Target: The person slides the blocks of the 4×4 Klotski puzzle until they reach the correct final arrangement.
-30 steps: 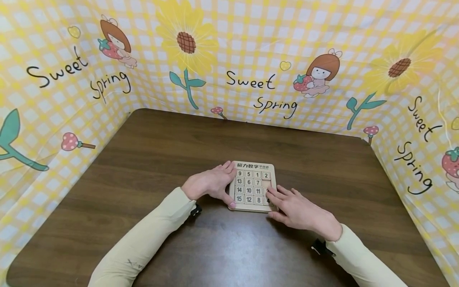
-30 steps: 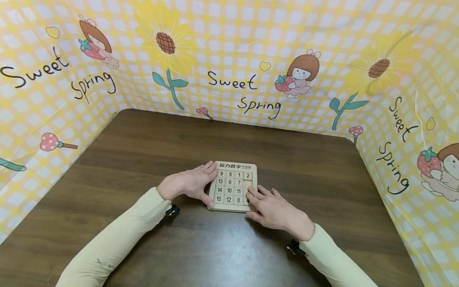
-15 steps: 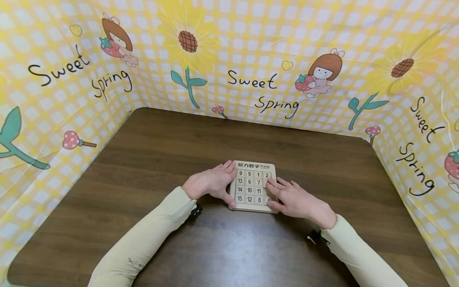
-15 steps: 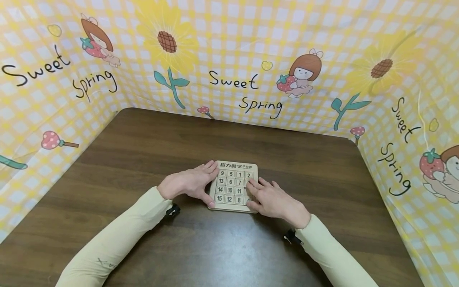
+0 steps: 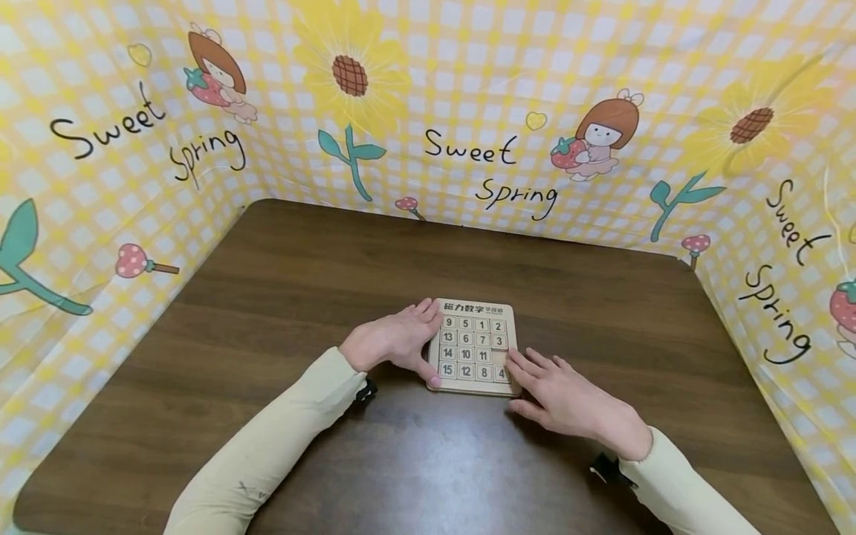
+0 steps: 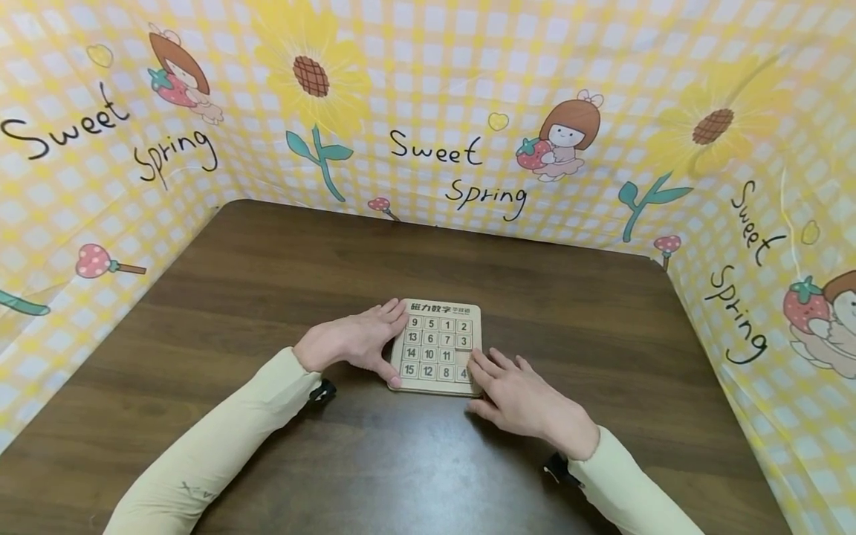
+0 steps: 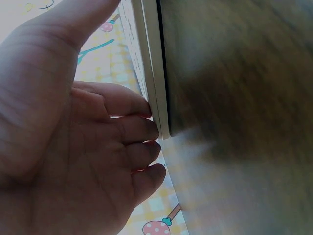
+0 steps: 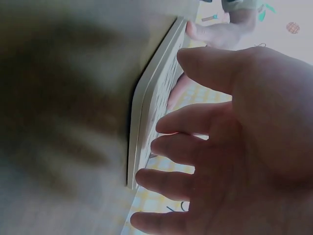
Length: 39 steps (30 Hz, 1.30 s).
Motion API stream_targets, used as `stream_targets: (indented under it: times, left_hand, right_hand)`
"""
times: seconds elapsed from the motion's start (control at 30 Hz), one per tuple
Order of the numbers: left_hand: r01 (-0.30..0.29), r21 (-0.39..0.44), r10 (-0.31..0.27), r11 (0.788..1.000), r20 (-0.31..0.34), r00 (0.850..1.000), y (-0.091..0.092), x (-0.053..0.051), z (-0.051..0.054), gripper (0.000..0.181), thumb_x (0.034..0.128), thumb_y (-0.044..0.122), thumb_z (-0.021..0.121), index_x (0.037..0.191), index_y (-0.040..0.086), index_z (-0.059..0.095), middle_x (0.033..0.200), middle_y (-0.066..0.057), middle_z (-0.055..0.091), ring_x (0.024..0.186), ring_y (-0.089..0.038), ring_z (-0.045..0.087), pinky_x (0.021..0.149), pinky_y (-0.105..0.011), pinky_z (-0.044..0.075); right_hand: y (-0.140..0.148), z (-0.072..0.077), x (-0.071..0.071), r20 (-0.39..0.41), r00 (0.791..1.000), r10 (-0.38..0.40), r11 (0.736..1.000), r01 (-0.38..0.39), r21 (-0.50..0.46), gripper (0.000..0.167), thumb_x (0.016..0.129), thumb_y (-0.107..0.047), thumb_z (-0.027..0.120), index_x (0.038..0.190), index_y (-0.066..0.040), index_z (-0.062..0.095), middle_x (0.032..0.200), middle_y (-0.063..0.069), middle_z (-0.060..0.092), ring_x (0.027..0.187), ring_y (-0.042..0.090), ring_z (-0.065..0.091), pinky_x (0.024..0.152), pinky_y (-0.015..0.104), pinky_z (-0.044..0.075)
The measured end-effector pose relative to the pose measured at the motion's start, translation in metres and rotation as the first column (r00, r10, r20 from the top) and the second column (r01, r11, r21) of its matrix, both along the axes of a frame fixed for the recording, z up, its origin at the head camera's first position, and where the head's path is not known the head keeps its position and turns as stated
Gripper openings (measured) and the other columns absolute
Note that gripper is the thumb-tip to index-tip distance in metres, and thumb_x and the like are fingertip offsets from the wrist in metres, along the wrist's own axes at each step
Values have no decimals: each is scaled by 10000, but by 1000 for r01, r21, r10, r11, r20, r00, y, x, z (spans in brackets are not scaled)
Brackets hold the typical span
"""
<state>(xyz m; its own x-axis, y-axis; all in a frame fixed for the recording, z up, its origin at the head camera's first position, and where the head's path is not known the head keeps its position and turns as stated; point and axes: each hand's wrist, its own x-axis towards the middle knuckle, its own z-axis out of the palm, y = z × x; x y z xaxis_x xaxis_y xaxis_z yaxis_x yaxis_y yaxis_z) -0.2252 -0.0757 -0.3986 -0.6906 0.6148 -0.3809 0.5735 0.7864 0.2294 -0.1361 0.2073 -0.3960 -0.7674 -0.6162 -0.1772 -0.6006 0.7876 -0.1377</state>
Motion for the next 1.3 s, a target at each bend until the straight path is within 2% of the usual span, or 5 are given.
stream_targets:
  times: [0.33, 0.63, 0.87, 1.1, 1.3]
  left_hand:
    - [-6, -3, 6, 1000, 6, 1000, 0, 0, -2, 1237, 730, 676, 731, 1567, 11, 108, 1656, -153, -13, 1543, -281, -20, 1268, -394, 74]
    - [-8, -2, 8, 1000, 7, 1000, 1, 0, -1, 1234, 731, 671, 733, 1567, 11, 111, 1656, -153, -14, 1543, -278, -23, 1268, -391, 71]
    - [-8, -7, 8, 1000, 7, 1000, 1, 1, -1, 1233, 736, 674, 727, 1568, 13, 102, 1657, -150, -16, 1543, -281, -22, 1268, -397, 72]
    - [-3, -14, 3, 1000, 9, 1000, 1, 0, -1, 1230, 742, 674, 721, 1569, 15, 93, 1656, -150, -26, 1542, -277, -28, 1268, -389, 69]
    - [-4, -5, 4, 1000, 16, 1000, 1, 0, 0, 1232, 741, 670, 723, 1568, 11, 91, 1656, -151, -25, 1543, -273, -31, 1269, -385, 65]
  right_hand:
    - [-5, -1, 17, 8, 1000, 28, 999, -28, 15, 664, 986, -445, 532, 1500, -50, 390, 1574, 148, 357, 1433, 412, 352, 1086, 675, 334]
    - [-4, -2, 15, -25, 999, 34, 999, -34, 15, 631, 987, -429, 538, 1476, -46, 432, 1547, 149, 404, 1423, 421, 364, 1087, 679, 330]
    - [-6, -2, 13, -110, 992, 66, 998, -65, 13, 606, 970, -394, 584, 1437, -22, 483, 1502, 165, 465, 1385, 433, 415, 1053, 685, 365]
    - [-10, 0, 18, -87, 995, 53, 998, -49, 43, 626, 974, -433, 560, 1456, -45, 465, 1513, 146, 457, 1419, 371, 395, 1080, 673, 346]
    - [-11, -2, 13, -129, 990, 58, 997, -52, 50, 607, 970, -408, 577, 1445, -43, 480, 1501, 154, 472, 1396, 383, 425, 1069, 660, 370]
